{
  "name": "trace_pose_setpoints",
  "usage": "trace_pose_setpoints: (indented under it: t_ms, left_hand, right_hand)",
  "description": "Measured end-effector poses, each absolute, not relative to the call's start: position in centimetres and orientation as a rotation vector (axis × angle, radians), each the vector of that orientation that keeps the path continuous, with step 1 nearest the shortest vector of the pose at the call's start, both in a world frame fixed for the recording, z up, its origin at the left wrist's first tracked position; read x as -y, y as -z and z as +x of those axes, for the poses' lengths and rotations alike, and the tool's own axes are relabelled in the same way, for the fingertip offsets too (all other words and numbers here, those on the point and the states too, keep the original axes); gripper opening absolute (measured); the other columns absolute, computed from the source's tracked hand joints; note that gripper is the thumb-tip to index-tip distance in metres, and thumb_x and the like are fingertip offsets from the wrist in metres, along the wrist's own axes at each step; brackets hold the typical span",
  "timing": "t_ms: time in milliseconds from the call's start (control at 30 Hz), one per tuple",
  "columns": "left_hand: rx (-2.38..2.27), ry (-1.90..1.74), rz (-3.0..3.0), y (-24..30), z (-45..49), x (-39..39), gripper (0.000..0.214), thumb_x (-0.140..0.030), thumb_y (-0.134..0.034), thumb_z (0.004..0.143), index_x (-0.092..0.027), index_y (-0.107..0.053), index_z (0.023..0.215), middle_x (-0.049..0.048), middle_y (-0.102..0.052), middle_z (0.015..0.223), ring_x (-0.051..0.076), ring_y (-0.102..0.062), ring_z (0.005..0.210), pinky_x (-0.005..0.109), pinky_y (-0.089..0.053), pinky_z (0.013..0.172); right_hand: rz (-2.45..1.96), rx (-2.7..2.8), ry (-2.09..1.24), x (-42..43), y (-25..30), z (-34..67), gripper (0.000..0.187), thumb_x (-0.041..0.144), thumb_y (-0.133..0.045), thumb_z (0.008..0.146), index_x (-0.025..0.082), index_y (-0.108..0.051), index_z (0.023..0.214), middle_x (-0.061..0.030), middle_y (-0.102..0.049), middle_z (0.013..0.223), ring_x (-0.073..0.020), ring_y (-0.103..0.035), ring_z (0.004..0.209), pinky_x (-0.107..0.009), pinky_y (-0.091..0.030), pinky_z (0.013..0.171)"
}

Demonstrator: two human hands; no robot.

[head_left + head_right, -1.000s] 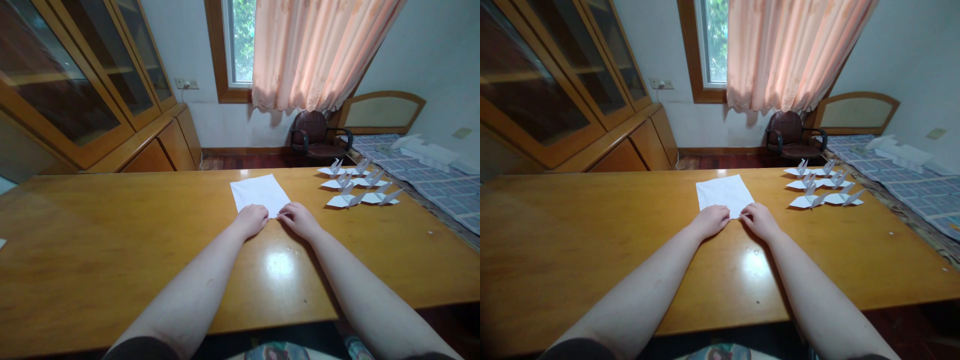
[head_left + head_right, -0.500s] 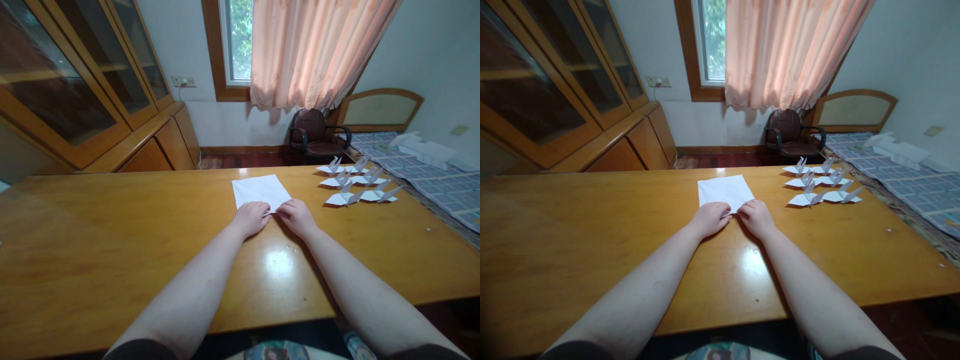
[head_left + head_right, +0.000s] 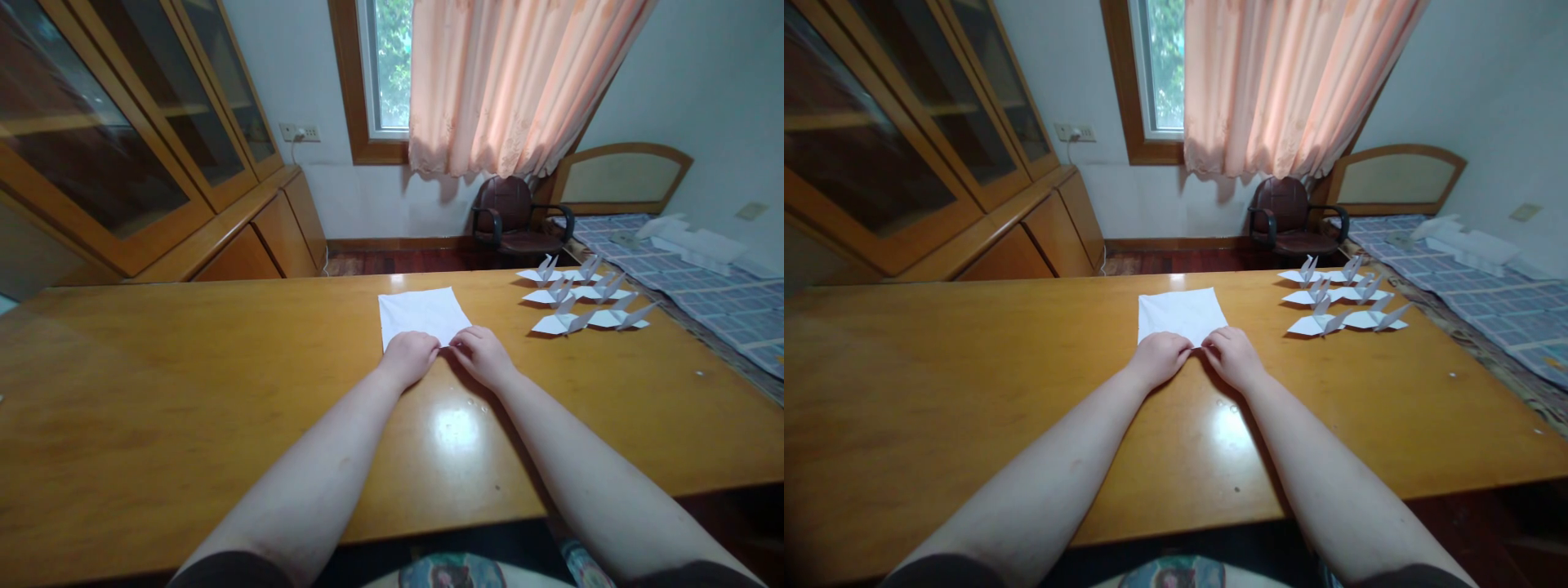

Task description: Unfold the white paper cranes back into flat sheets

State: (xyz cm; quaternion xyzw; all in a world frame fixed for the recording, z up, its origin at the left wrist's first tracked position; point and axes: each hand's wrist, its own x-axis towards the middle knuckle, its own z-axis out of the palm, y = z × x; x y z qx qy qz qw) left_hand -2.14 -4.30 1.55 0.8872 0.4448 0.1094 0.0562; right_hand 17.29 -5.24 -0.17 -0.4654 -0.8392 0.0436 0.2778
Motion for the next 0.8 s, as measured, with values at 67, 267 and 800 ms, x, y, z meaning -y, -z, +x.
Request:
trace_pose_setpoints:
  t_ms: [67,267,800]
  left_hand:
    - [-1.368,-0.309,2.672,-1.7,-2.1,4.3,0.030,-0.031,-0.039,0.089,-0.023,-0.068,0.092,0.0047,-0.070,0.093,0.019,-0.063,0.087,0.031,-0.047,0.077]
    - [-1.353,-0.274,2.702,-1.4,-1.9,4.4,0.026,-0.025,-0.043,0.086,-0.021,-0.068,0.086,0.0065,-0.068,0.090,0.020,-0.061,0.089,0.032,-0.046,0.084]
    - [-1.147,-0.073,2.613,0.1,-2.5,3.9,0.066,-0.054,-0.034,0.088,-0.024,-0.022,0.145,0.0051,-0.022,0.153,0.022,-0.014,0.142,0.046,-0.009,0.114]
  right_hand:
    - [-1.248,2.247,-0.129,5.2,0.2,17.4,0.017,0.028,-0.051,0.087,0.019,-0.065,0.082,-0.0071,-0.066,0.084,-0.0192,-0.058,0.082,-0.032,-0.043,0.079]
    - [-1.199,2.338,-0.240,5.2,0.1,17.8,0.014,0.025,-0.056,0.084,0.021,-0.067,0.076,-0.0046,-0.067,0.077,-0.0171,-0.059,0.076,-0.030,-0.046,0.075]
    - [-1.429,2.571,-0.257,6.1,0.4,18.2,0.062,0.052,-0.050,0.084,0.021,-0.044,0.137,-0.0150,-0.041,0.142,-0.0320,-0.040,0.129,-0.050,-0.031,0.106]
